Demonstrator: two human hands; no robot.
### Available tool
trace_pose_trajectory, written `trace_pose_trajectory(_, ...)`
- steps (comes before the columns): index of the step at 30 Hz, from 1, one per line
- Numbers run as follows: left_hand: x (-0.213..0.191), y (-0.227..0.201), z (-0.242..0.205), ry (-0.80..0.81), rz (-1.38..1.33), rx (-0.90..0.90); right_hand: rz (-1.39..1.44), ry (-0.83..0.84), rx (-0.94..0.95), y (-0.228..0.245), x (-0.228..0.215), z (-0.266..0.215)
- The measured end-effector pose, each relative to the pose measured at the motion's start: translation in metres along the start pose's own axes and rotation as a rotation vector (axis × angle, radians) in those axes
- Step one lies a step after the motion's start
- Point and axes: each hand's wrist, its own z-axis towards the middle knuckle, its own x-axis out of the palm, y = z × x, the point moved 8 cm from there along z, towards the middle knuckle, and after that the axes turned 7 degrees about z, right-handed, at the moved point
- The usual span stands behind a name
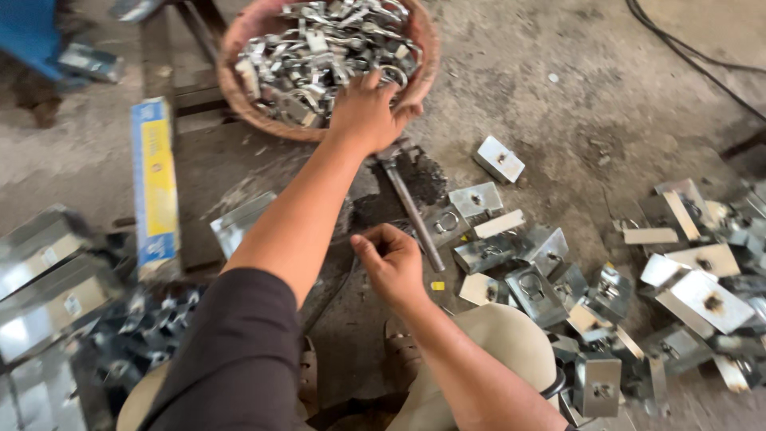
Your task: The person sits on the floor and repeatedly picks up small metal boxes and metal rings, places them on a work surface, and welds the rings to the boxes using a handheld welding torch. Finished units are set aside on the floor.
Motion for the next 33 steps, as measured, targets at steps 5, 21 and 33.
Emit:
trace_pose_trajectory(5,0.06,0.007,0.059,0.482,0.064,-0.301,0.088,-0.017,0.09,-0.008,-0.005,0.01)
trace_pose_trajectory(21,-0.018,-0.01,-0.005,-0.111,-0.346,0.113,-0.019,-0.194,-0.092,0.039,-0.032,0.023)
trace_pose_trajectory(33,-0.06,0.075,-0.22,-0.166,-0.855,-0.311,-0.774,0.238,-0.522,0.037,0.018,-0.005)
